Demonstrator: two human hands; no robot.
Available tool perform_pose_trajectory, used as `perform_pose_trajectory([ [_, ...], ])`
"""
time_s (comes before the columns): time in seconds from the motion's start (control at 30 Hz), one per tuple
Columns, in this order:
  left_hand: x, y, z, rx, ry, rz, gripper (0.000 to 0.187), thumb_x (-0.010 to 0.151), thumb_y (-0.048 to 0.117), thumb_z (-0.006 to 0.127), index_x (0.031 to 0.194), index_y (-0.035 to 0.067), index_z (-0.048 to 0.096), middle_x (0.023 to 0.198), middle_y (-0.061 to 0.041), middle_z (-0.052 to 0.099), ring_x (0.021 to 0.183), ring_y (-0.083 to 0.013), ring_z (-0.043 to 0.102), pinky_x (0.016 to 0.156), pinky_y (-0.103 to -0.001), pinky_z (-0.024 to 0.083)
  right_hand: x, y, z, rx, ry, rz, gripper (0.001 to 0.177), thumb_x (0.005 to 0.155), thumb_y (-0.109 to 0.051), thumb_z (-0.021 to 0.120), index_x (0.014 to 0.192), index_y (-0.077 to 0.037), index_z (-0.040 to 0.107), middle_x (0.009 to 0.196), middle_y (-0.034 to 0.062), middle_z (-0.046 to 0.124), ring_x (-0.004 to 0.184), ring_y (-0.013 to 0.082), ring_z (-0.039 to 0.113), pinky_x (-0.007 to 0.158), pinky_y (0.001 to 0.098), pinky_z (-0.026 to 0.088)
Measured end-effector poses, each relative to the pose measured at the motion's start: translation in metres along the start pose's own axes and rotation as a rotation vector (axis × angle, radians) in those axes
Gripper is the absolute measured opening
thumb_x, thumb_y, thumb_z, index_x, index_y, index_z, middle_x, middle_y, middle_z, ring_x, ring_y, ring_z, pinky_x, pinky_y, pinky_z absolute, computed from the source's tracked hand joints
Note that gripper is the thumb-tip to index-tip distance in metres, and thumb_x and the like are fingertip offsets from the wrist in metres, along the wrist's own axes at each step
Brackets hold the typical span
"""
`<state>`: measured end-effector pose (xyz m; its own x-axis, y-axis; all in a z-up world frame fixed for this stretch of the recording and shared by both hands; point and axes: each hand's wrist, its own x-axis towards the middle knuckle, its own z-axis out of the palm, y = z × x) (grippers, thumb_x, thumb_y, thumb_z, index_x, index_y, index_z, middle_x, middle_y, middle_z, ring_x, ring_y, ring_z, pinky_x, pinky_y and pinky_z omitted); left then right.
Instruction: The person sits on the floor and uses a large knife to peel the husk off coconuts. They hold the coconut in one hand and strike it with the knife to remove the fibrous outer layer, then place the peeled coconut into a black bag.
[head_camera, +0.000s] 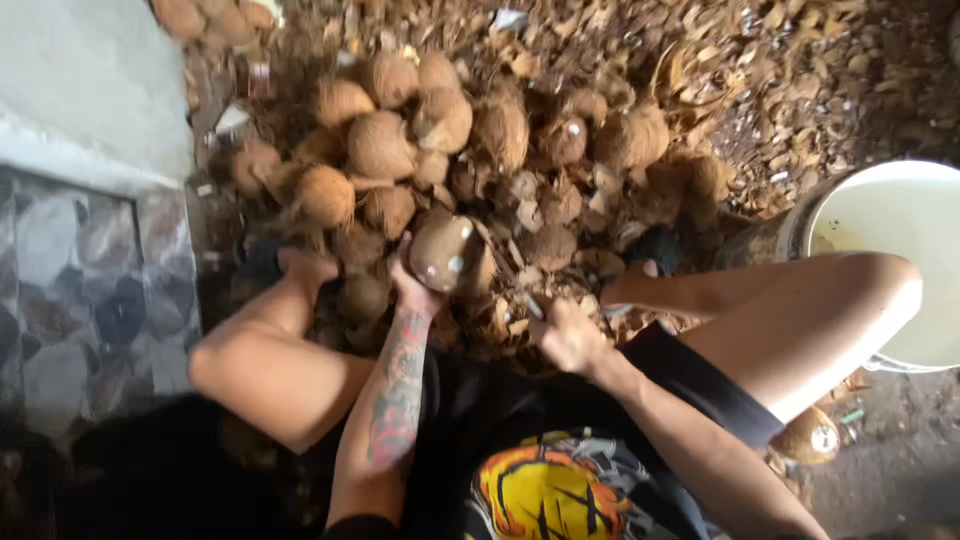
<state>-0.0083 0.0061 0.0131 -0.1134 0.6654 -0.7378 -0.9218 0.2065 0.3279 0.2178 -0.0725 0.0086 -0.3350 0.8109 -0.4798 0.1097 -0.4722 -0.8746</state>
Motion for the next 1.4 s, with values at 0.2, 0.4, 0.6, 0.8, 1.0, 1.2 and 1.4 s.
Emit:
perform_pose_trajectory([
  [0.2, 0.027, -0.020, -0.042, 0.038, 0.033, 0.042, 0.061, 0.076, 0.050, 0.084, 0.120, 0.010, 0.077, 0.117, -0.017, 0.077, 0.104, -0.0377, 0.075, 0.098, -0.054, 0.058, 0.004, -0.029, 0.019, 0.506, -0.006, 0.093, 0.011, 0.077, 0.004, 0.050, 0.080, -0.005, 0.044, 0.038, 0.0070, 0.031, 0.021, 0.0233, 0.036, 0.022, 0.0442, 0.039],
  [0.4, 0.013, -0.021, -0.025, -0.008, -0.049, -0.003, 0.061, 0.084, 0.040, 0.083, 0.132, 0.005, 0.069, 0.136, -0.015, 0.071, 0.123, -0.0361, 0.068, 0.112, -0.055, 0.050, -0.041, -0.142, 0.029, 0.329, 0.082, -0.185, 0.021, 0.083, 0.007, 0.050, 0.064, -0.001, 0.050, 0.041, 0.0134, 0.046, 0.029, 0.0259, 0.052, 0.033, 0.0391, 0.049],
  [0.6, 0.048, -0.024, -0.049, 0.119, 0.020, 0.081, 0.064, 0.084, 0.040, 0.088, 0.135, 0.010, 0.067, 0.138, -0.017, 0.069, 0.129, -0.0370, 0.065, 0.117, -0.057, 0.045, -0.041, -0.058, -0.003, -0.203, 0.024, -0.415, 0.012, 0.086, -0.003, 0.049, 0.077, -0.003, 0.057, 0.051, 0.0108, 0.053, 0.040, 0.0254, 0.059, 0.040, 0.0387, 0.053],
  [0.8, 0.040, -0.022, -0.048, 0.086, -0.002, 0.082, 0.061, 0.081, 0.035, 0.088, 0.135, 0.012, 0.070, 0.138, -0.015, 0.071, 0.126, -0.0359, 0.067, 0.114, -0.057, 0.050, 0.013, 0.007, -0.012, -0.464, 0.007, -0.107, 0.030, 0.077, -0.029, 0.058, 0.073, 0.000, 0.065, 0.059, 0.0221, 0.069, 0.073, 0.0471, 0.075, 0.069, 0.0610, 0.056],
  [1.0, -0.041, -0.001, 0.022, -0.046, -0.139, 0.064, 0.054, 0.083, 0.046, 0.080, 0.122, 0.010, 0.073, 0.130, -0.010, 0.075, 0.118, -0.0317, 0.072, 0.117, -0.055, 0.050, -0.021, -0.060, -0.001, -0.503, 0.137, -0.294, 0.023, 0.089, -0.020, 0.060, 0.088, 0.002, 0.068, 0.062, 0.0257, 0.065, 0.064, 0.0460, 0.071, 0.058, 0.0534, 0.049],
  [1.2, 0.024, -0.022, -0.035, -0.031, 0.023, 0.045, 0.063, 0.081, 0.056, 0.083, 0.126, 0.012, 0.074, 0.127, -0.013, 0.075, 0.121, -0.0353, 0.070, 0.113, -0.058, 0.050, -0.043, -0.099, 0.004, -0.063, 0.019, -1.285, 0.011, 0.075, 0.001, 0.056, 0.084, -0.004, 0.060, 0.064, 0.0047, 0.059, 0.041, 0.0232, 0.055, 0.043, 0.0344, 0.049],
  [1.4, -0.088, -0.001, 0.048, 0.560, -0.173, 0.187, 0.082, 0.086, 0.017, 0.080, 0.158, 0.011, 0.040, 0.159, -0.024, 0.049, 0.147, -0.0322, 0.048, 0.134, -0.046, 0.031, 0.008, -0.003, -0.009, -0.480, 0.008, -0.304, 0.038, 0.086, -0.026, 0.059, 0.075, 0.011, 0.062, 0.059, 0.0369, 0.057, 0.069, 0.0602, 0.065, 0.061, 0.0660, 0.043],
])
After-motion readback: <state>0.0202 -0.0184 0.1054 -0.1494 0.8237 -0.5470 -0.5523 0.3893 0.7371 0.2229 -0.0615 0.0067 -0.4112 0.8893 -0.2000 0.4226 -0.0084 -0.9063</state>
